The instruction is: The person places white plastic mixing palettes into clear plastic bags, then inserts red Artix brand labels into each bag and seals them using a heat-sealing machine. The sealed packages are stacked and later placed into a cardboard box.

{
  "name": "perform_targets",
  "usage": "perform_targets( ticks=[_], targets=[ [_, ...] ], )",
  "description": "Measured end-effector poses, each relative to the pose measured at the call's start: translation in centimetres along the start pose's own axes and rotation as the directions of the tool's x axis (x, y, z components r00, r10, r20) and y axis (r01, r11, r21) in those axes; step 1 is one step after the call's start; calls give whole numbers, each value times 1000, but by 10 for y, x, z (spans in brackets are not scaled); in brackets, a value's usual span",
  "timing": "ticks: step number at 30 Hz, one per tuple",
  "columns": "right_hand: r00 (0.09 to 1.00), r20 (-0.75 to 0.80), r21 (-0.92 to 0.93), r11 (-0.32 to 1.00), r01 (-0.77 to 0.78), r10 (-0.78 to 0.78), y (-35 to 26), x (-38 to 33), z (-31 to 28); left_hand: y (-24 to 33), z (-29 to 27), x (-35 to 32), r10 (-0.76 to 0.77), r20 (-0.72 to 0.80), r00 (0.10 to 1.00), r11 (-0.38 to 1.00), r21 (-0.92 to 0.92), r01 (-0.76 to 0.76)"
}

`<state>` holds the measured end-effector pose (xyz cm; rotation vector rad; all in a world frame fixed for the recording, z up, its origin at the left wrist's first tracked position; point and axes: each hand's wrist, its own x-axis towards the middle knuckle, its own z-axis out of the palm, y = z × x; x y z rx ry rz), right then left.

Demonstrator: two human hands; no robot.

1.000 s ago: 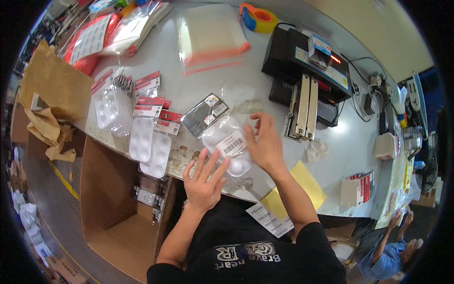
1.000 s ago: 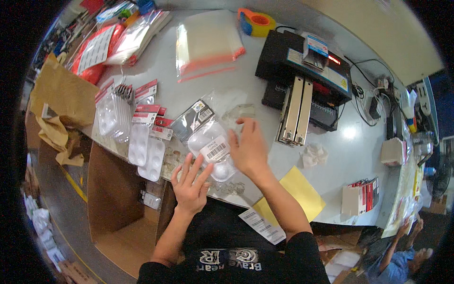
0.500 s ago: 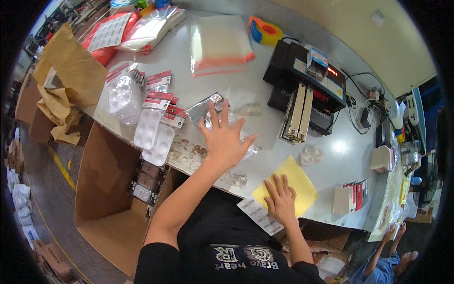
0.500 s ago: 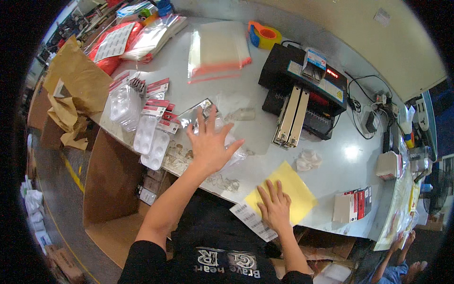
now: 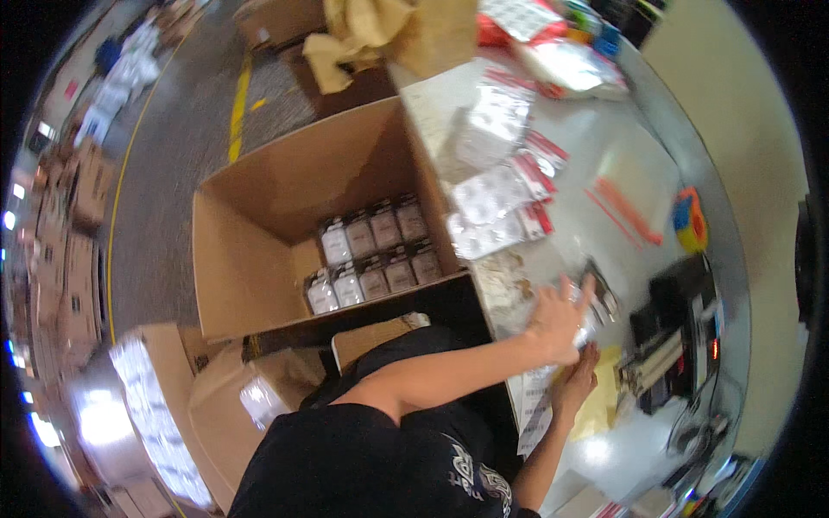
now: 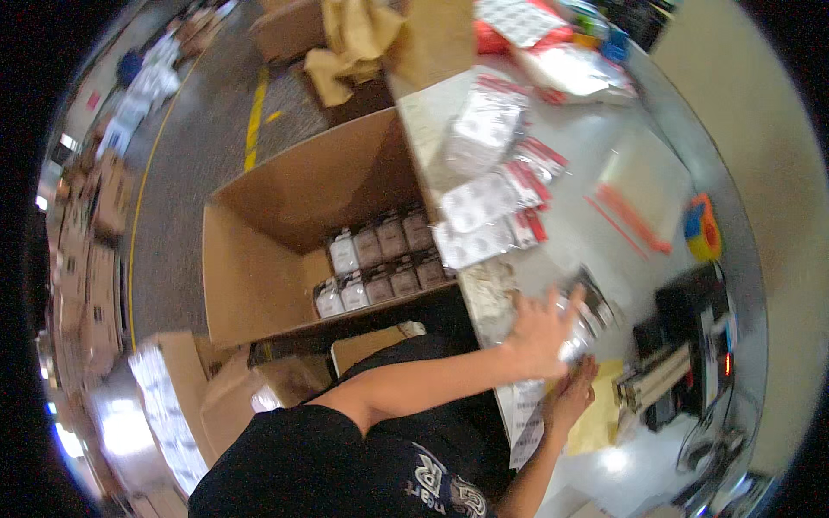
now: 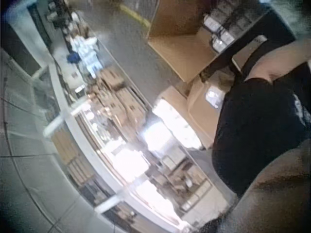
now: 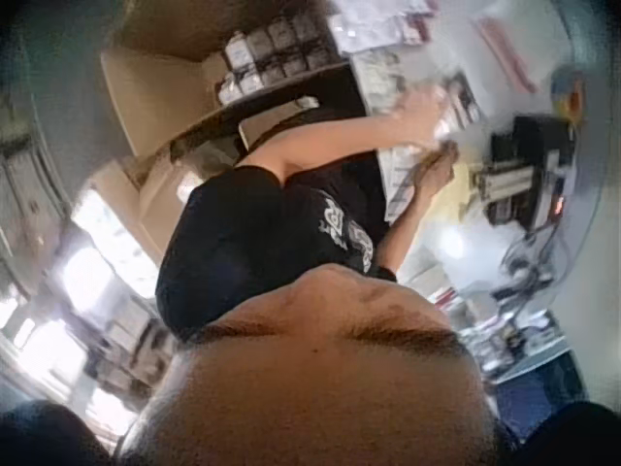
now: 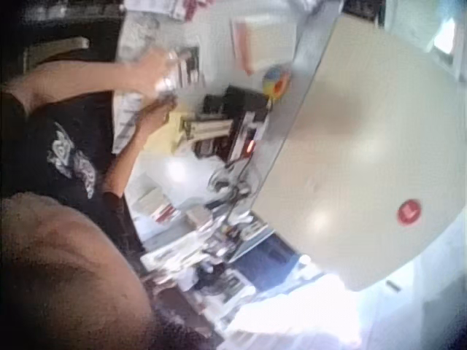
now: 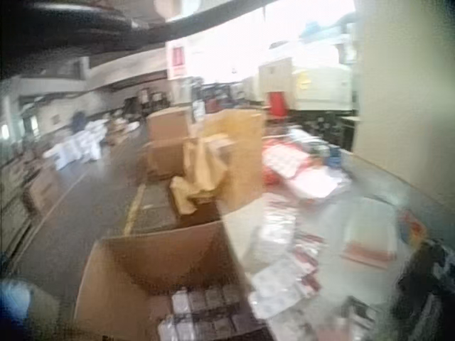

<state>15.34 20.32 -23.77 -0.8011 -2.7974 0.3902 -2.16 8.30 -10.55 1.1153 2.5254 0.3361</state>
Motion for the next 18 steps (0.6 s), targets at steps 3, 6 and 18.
perform_targets(
  ticks=[3,6,18],
  targets=[
    [973,-24,-213,952,218,-229,4,5,5,-22,-25,-9,257,-69,964,939,-216,-266],
    [976,158,88,982,-166,150,-13,6,-6,-93,-54,-49,301,-166,939,660,-674,-331],
    [999,26,-112,992,50,-47,-198,69,72,-627,150,-159,-973,-48,224,173,-793,585]
  ],
)
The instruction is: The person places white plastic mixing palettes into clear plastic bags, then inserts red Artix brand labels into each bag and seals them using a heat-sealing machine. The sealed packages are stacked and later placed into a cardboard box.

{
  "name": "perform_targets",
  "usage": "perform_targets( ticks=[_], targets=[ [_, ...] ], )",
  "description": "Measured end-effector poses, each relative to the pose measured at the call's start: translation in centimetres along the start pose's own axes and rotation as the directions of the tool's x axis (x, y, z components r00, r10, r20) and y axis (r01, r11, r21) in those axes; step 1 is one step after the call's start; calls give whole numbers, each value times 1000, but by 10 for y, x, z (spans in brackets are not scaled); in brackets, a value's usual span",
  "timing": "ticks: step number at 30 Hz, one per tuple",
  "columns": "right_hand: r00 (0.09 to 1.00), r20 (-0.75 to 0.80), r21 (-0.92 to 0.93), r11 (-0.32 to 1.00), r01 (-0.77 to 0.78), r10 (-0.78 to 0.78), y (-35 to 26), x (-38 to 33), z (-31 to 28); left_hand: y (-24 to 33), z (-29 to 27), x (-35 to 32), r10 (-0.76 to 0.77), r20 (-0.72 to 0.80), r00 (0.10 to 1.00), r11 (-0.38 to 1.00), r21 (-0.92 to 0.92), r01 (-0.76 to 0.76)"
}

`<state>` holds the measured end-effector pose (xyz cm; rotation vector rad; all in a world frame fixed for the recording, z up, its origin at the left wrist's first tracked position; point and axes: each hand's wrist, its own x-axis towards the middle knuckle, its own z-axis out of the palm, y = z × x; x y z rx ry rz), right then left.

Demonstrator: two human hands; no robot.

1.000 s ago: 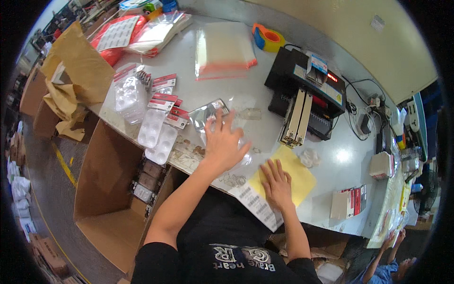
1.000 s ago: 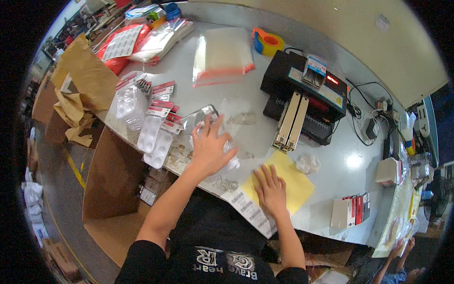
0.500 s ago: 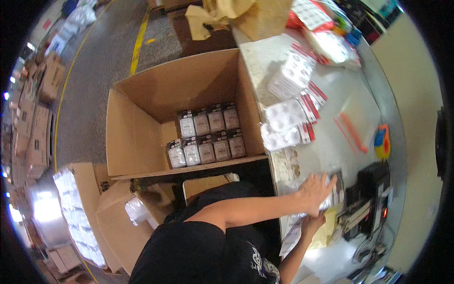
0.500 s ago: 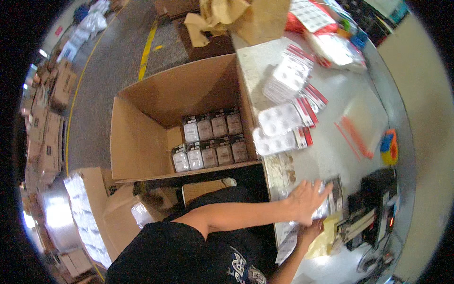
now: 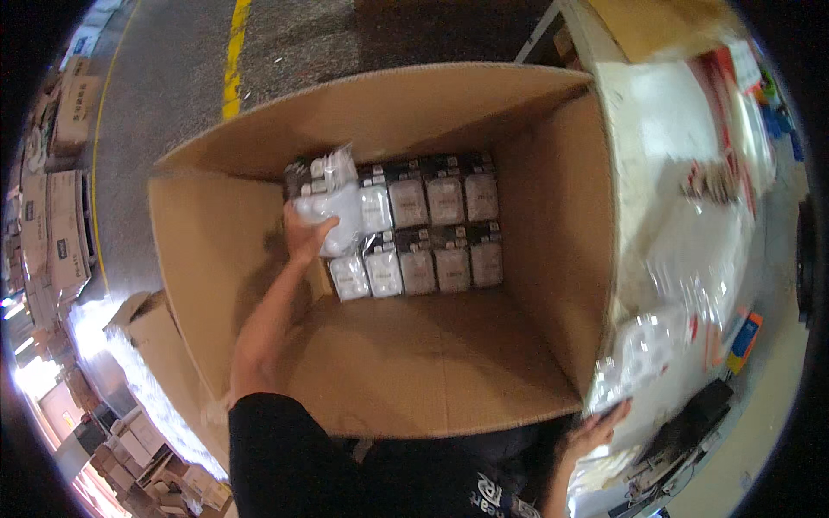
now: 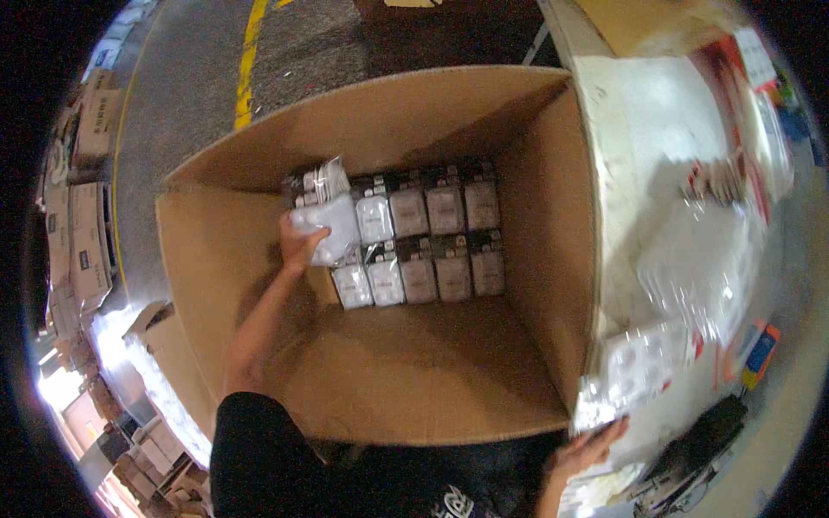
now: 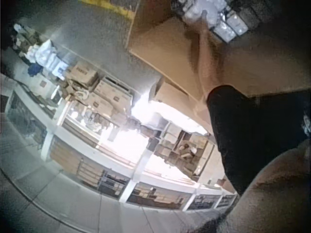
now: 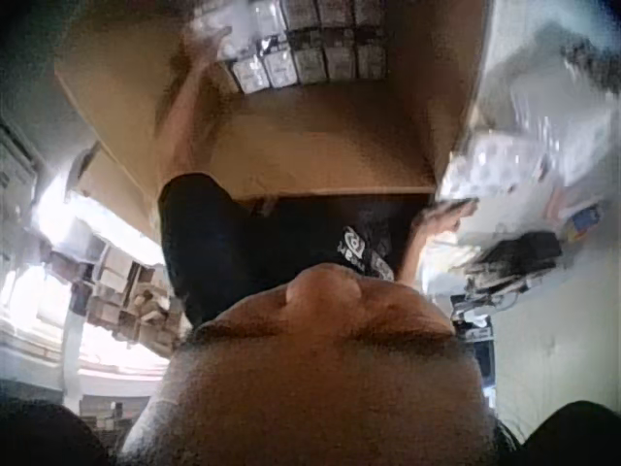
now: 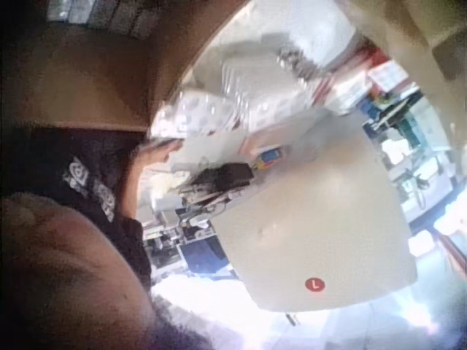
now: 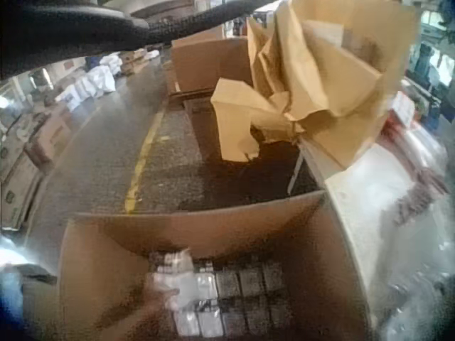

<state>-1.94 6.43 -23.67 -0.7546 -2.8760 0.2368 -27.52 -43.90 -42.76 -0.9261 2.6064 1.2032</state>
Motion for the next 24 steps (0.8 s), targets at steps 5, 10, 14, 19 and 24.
perform_targets(
  ticks=[5,10,14,19,24],
  targets=[
    [994,-92,-83,996,45,-52,26,-7,9,-154,81,82,-67,-293,954,906,382,181],
    [998,-63,-152,988,-32,23,40,-16,0,-227,137,135,-109,-97,989,925,355,137],
    [998,-44,-176,983,-51,44,38,-17,-4,-232,161,137,-117,-107,987,877,455,153],
    [997,-45,-92,994,-67,63,27,-21,-7,-191,147,124,-159,-16,987,759,637,133],
    [993,9,54,991,-119,119,5,-20,3,-65,143,44,378,-112,919,895,299,-332]
  ],
)
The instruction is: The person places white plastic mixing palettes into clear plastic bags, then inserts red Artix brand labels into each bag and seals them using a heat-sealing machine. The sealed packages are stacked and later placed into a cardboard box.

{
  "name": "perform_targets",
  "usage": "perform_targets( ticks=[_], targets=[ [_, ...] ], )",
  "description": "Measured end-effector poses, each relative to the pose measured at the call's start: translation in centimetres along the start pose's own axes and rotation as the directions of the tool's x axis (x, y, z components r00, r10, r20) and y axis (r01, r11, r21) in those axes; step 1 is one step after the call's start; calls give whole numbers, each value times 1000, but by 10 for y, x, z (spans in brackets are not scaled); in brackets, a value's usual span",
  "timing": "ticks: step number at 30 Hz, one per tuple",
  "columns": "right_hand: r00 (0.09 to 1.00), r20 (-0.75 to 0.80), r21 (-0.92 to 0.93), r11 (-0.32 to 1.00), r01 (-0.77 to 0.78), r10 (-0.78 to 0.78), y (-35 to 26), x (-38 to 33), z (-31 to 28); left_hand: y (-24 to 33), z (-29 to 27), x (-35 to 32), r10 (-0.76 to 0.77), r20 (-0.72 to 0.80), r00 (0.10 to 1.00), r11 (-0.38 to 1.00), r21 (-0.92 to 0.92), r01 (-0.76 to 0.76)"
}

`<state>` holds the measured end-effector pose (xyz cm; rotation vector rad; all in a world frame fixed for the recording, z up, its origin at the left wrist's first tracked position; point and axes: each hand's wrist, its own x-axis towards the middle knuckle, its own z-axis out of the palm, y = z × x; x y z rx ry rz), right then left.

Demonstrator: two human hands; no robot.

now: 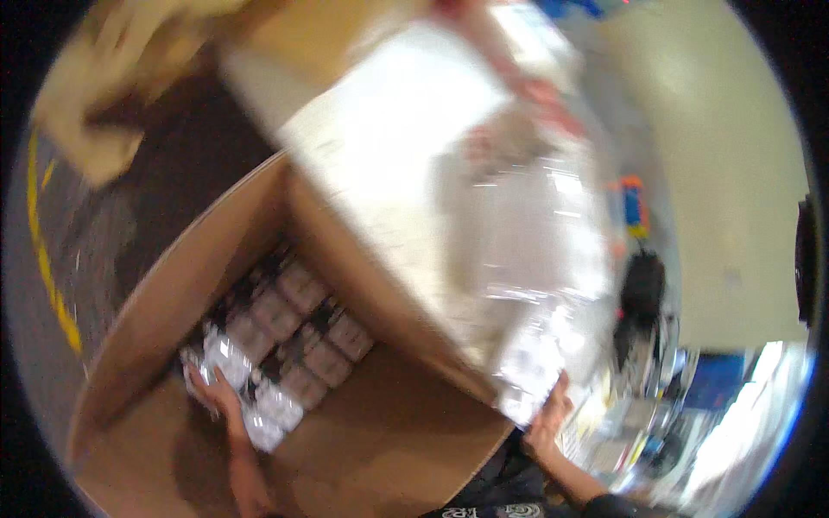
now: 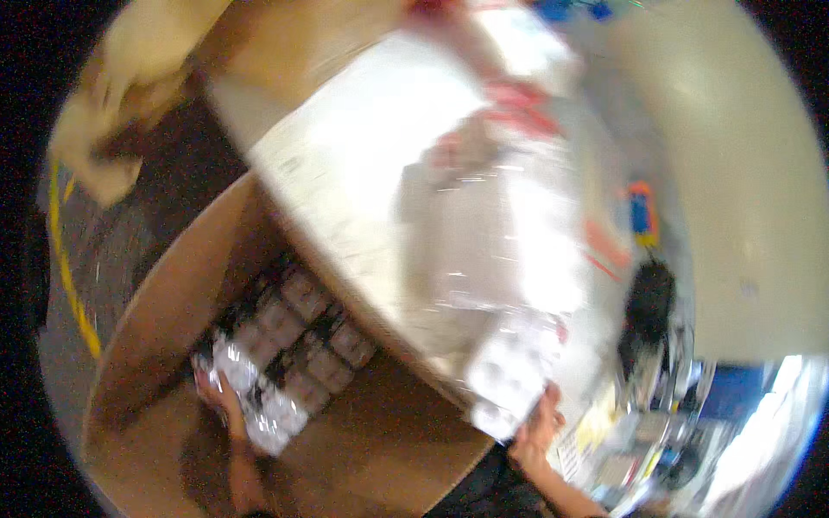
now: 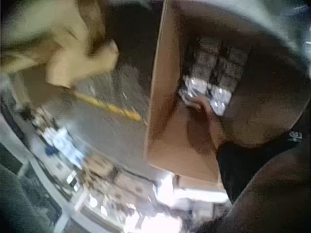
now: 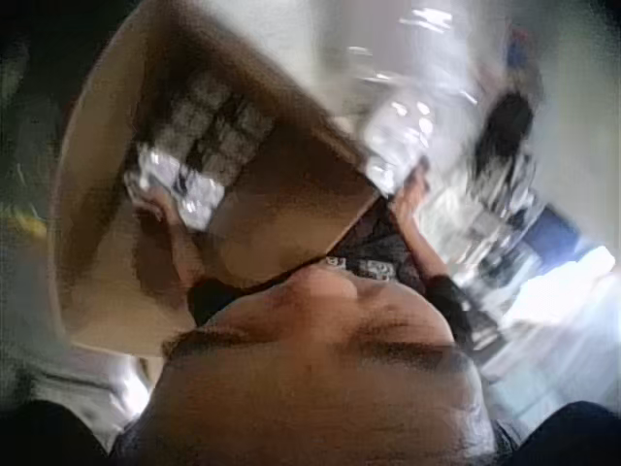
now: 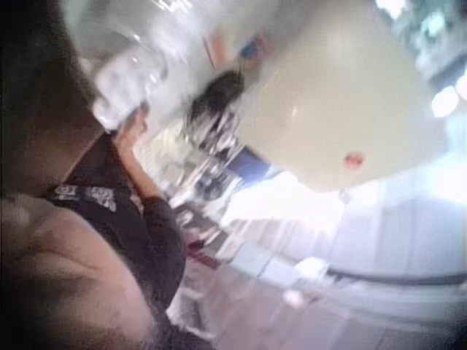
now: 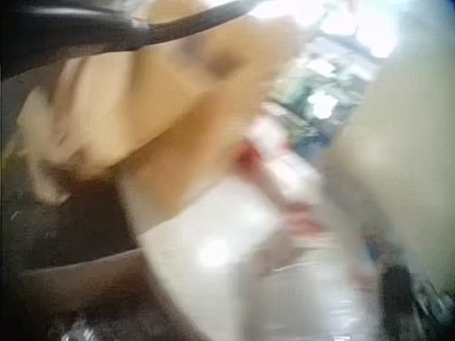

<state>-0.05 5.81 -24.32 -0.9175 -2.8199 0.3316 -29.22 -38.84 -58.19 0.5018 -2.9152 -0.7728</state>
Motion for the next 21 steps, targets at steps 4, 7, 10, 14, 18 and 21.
perform_targets(
  ticks=[4,7,10,14,18,21],
  targets=[
    [993,76,37,995,-89,86,-22,4,-15,189,-108,-58,540,-161,826,596,-620,-511],
    [968,-28,641,747,-175,250,-40,35,-42,336,-182,-59,574,-166,802,399,-798,-451],
    [948,-152,555,818,-152,279,-47,109,-74,457,-213,-33,614,224,757,452,-886,-105],
    [962,149,566,778,-274,230,-44,177,-94,554,-207,-27,409,798,443,839,-520,162],
    [951,208,347,892,-290,229,-27,152,-95,585,-205,-34,283,921,268,955,-298,16],
    [771,586,299,818,-491,248,-17,120,-89,592,-199,-32,116,956,270,991,-129,29]
  ],
)
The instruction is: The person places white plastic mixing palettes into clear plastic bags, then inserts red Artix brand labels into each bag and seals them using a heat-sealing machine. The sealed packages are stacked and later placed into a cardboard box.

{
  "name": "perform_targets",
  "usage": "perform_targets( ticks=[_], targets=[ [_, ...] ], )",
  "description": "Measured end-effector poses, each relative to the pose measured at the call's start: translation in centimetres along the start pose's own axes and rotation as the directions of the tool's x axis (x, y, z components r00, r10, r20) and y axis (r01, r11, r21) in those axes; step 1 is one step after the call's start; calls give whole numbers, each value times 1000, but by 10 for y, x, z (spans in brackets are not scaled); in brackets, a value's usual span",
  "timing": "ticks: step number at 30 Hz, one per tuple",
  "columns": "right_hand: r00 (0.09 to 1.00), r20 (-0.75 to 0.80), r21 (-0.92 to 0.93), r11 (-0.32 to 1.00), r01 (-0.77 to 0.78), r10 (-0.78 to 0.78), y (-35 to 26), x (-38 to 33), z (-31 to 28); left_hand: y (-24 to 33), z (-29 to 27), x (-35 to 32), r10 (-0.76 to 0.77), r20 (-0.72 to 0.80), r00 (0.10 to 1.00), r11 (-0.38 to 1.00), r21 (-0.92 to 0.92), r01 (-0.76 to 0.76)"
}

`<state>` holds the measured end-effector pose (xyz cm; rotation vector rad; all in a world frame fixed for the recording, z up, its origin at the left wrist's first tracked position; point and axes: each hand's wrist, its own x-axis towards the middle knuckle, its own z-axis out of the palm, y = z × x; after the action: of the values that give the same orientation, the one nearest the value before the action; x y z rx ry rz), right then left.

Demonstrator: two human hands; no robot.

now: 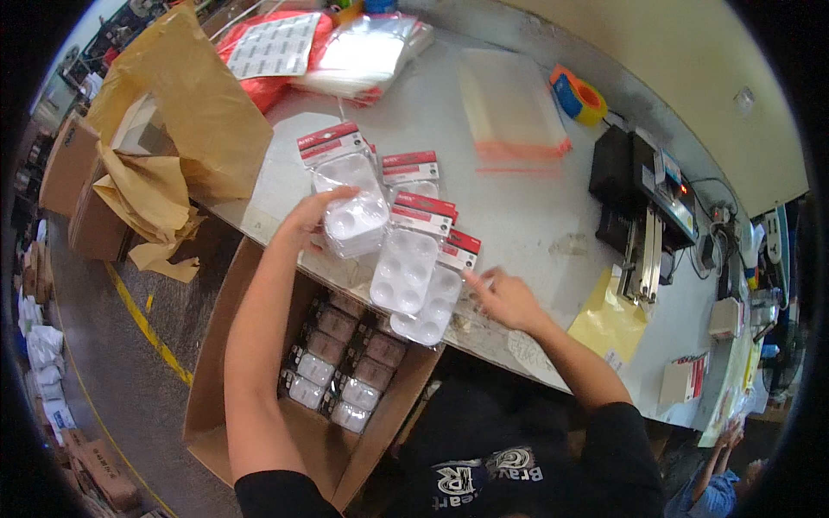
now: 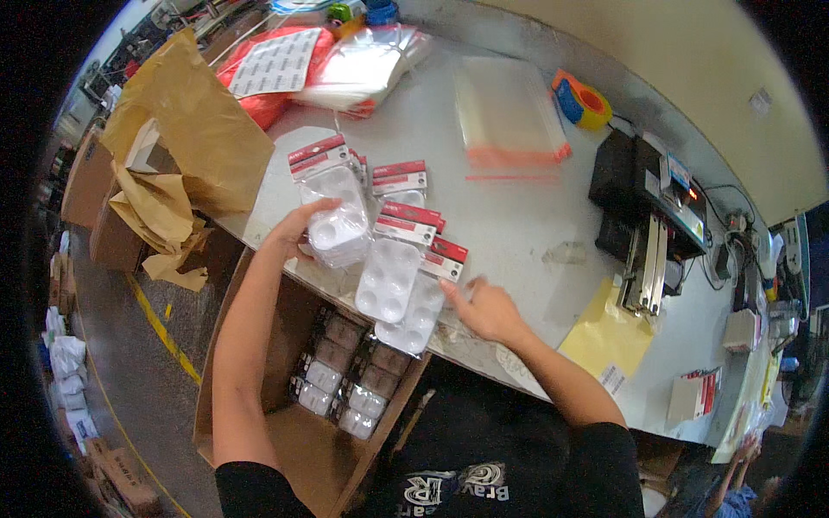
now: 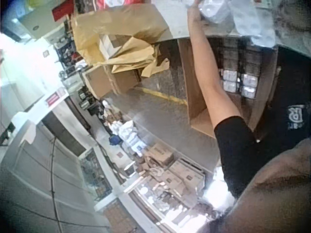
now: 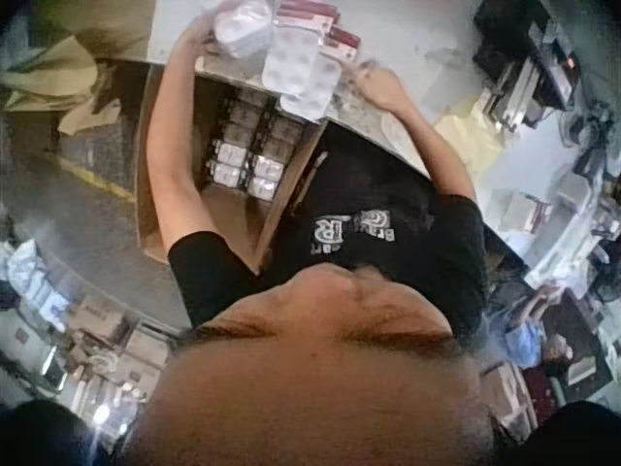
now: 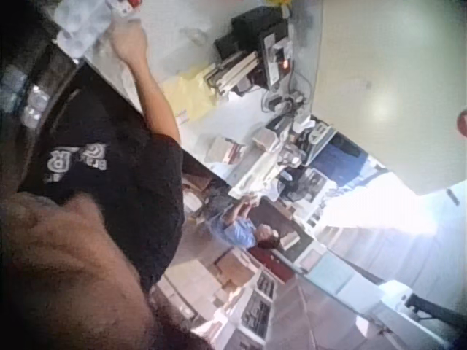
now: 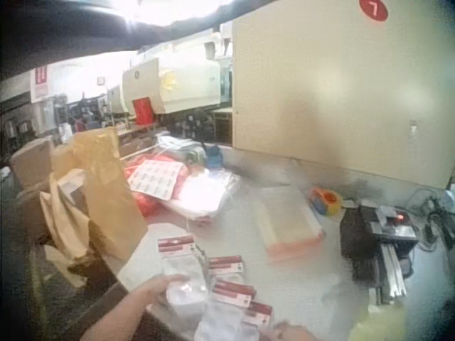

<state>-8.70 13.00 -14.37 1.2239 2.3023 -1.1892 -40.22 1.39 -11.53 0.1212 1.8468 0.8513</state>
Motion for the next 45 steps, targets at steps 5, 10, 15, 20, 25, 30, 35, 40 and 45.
perform_targets(
  ticks=[5,10,15,20,25,30,35,40,45],
  targets=[
    [995,-100,195,980,32,-13,-6,-6,55,-5,10,16,37,12,999,997,-65,-36],
    [690,-715,134,948,287,-108,-44,22,107,-15,29,21,219,-69,973,936,-266,-229],
    [846,-534,408,876,256,1,-34,30,93,-39,33,30,328,-158,931,869,-338,-363],
    [936,-352,552,808,207,1,0,-9,36,-97,28,14,491,-291,821,564,-612,-555],
    [869,-489,562,734,382,-77,-3,-59,-14,-178,44,-64,755,-208,622,301,-732,-611],
    [774,-426,212,780,589,-468,-36,-83,-8,-228,114,-109,839,-108,533,394,-555,-733],
    [737,-362,190,729,658,-571,-22,-101,4,-226,140,-119,738,140,660,425,-856,-294],
    [754,-262,283,699,657,-603,14,-97,-2,-204,173,-121,861,128,492,390,-787,-478],
    [651,-276,210,617,758,-707,65,-104,-26,-164,205,-94,784,320,533,548,-759,-351]
  ],
)
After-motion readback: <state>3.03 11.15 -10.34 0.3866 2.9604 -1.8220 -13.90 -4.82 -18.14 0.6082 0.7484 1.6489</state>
